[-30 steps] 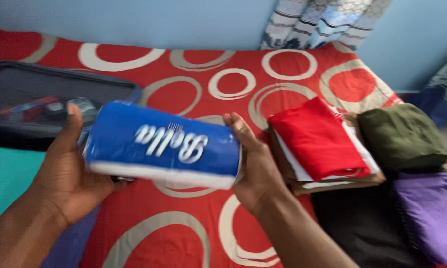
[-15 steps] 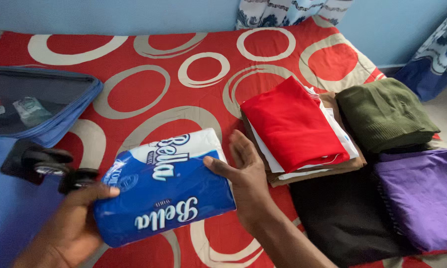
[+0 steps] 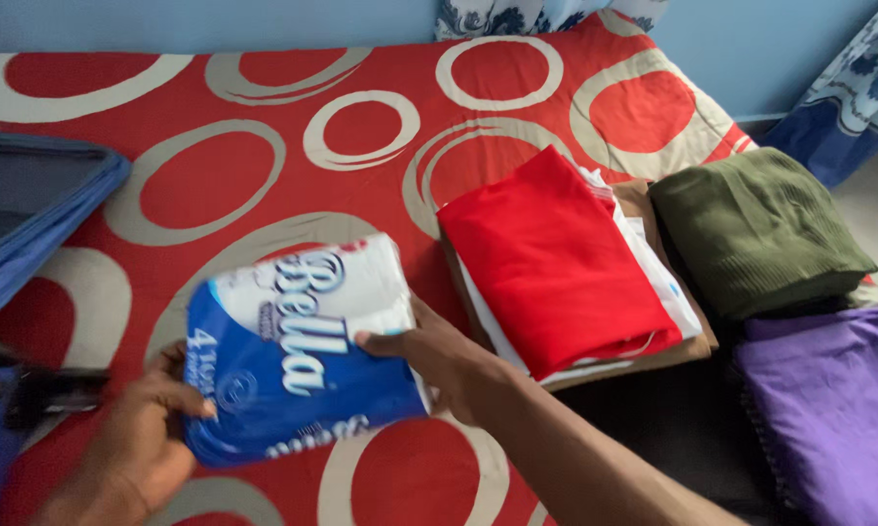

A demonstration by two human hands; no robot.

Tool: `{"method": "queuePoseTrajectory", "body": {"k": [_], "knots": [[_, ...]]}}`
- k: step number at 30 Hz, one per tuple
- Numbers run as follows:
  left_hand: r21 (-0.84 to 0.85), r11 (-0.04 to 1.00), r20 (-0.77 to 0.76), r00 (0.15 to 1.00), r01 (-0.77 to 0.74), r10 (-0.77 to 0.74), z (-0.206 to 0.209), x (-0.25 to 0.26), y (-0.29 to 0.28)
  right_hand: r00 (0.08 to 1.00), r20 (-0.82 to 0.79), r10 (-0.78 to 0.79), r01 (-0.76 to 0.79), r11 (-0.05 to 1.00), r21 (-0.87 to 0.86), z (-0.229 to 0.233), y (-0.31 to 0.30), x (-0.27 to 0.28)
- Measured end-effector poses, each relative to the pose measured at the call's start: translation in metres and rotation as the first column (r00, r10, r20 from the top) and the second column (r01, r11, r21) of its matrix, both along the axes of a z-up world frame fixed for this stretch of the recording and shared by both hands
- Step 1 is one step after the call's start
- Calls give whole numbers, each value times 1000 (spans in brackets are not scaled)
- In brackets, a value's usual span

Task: The person takes a turquoise jersey and a white jersey out of a suitcase and folds them by hand on a bed, placing them onto a stack of clothes.

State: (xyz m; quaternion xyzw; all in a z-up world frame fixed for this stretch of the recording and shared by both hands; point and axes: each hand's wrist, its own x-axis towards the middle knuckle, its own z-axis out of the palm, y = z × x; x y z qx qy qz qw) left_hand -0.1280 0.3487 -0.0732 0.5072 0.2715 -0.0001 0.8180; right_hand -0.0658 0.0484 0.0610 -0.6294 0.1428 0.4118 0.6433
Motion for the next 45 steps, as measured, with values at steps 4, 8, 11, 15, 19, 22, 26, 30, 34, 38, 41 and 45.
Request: {"method": "queuePoseTrajectory", "body": {"k": [4,8,11,15,19,22,26,30,34,38,41,45], "knots": [[168,986,-109,994,-7,25,41,59,-7,948,319,0,4,1000,-11,-21,9,45],[288,958,-77,997,15,8,67,105,-30,735,670,-99,146,989,-14,-74,28,81],[372,878,-322,929,301,-182,63,103,-48,656,672,344,93,846,-524,-109,36,89],[400,871,-325,933,285,-156,52,89,-56,658,651,377,58,837,-544,-125,34,101],[348,884,-396,904,311,-162,47,61,-52,749,593,295,58,862,-503,-117,38,69],[367,886,-373,917,284,-139,36,26,-32,690,633,351,156,782,-604,-107,60,22],[441,895,-81,996,67,-35,30,-27,11,678,565,471,39,744,-667,-79,118,-44],[548,818,211,975,-176,68,72,-78,75,699,641,317,-135,939,-318,-38,186,-95],[729,655,117,980,-196,163,146,-141,153,804,588,84,-159,984,77,5,268,-133],[726,606,30,895,-326,445,162,-198,221,827,558,71,-251,935,252,28,335,-161],[624,677,-195,762,-390,618,137,-236,266,879,471,69,-268,890,370,33,373,-178],[565,670,-315,624,-482,715,91,-268,316,926,336,174,-313,851,423,31,409,-192]]}}
